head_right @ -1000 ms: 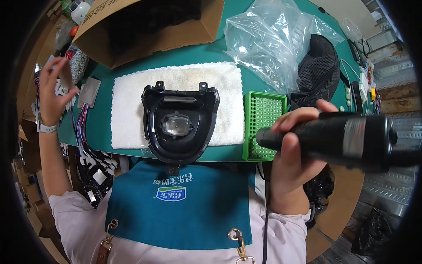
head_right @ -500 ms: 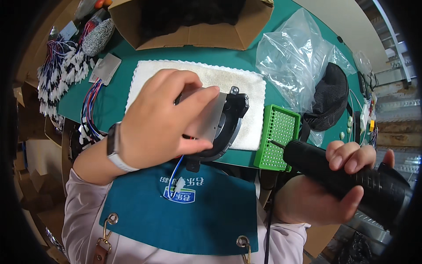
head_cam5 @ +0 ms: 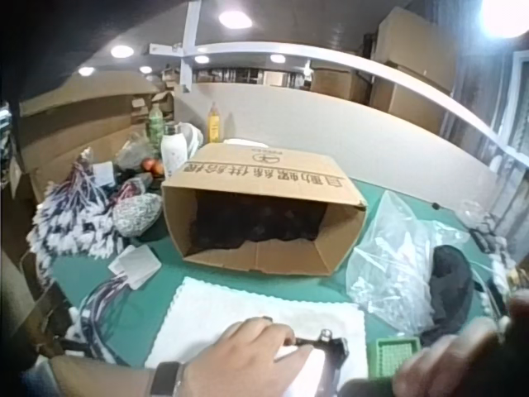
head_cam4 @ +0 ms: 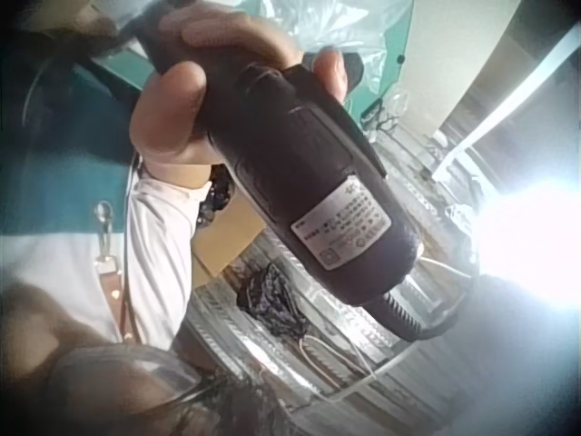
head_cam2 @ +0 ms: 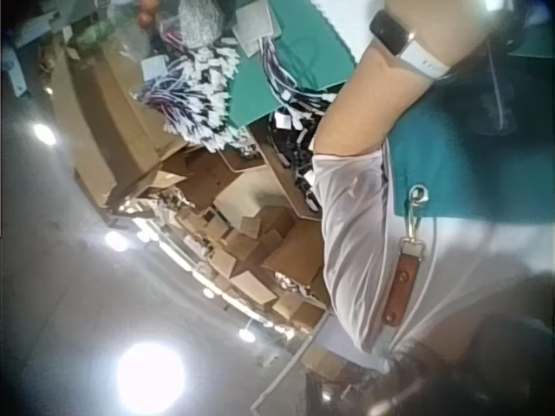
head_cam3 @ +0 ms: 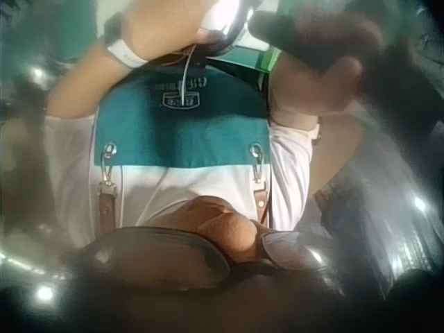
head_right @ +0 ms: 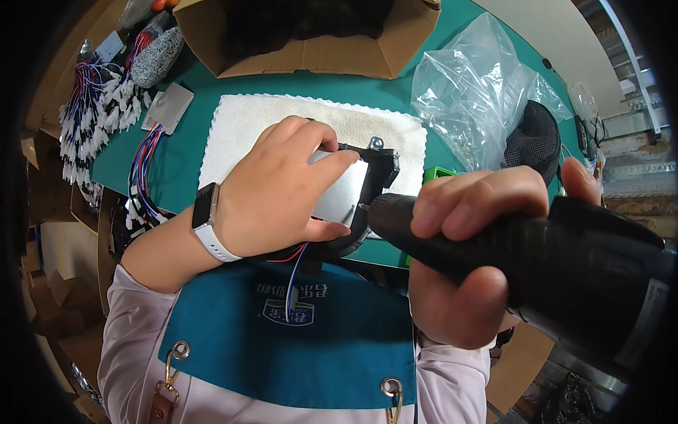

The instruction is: The person assembles car headlight units on a workbench. They insert clear plastic lenses into black housings, place metal reflectors inside, and secure the components using a power screwdriver. The person handles multiple headlight units, repeatedly inserting parts and fastening them.

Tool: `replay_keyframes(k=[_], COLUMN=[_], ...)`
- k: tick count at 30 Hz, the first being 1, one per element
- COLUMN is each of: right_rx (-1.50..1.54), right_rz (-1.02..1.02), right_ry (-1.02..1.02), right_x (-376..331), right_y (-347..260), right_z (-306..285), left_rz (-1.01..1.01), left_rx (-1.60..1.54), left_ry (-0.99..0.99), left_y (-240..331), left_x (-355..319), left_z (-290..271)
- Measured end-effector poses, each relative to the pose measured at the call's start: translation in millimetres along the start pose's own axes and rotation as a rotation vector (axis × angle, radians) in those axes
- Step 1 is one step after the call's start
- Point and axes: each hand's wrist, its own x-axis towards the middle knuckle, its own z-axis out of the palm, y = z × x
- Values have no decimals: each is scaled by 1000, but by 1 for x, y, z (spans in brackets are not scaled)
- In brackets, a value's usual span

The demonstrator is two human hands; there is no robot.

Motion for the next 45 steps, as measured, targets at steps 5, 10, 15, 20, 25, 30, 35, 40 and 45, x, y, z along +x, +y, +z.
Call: replay_keyframes(k=[5, 10, 15, 20, 25, 30, 35, 40, 45], right_rx=[-2, -38, -153, -259, -194, -126, 94, -10, -162], right_rz=[-18, -26, 16, 71, 97, 137, 74, -85, 57], right_ry=[-32, -73, -96, -259, -297, -228, -63, 187, 239], right_x=[1, 2, 1, 8, 10, 10, 10, 2, -20], right_y=[6, 7, 7, 4, 15, 20, 1, -28, -8], right_z=[5, 6, 8, 0, 7, 17, 4, -48, -66], left_rz=[-17, -20, 0, 12, -20, -18, -26, -128, -179], left_rx=[-22, -44, -72, -43, -49, -53, -56, -33, -12], left_ry=[-35, -44, -18, 69, 45, 8, 91, 165, 171], left_y=[-3, -4, -6, -3, -5, -7, -12, 0, 10], left_x=[2, 3, 2, -1, -4, -2, -5, -9, -10], left_z=[0, 0, 4, 8, 11, 9, 17, 15, 19])
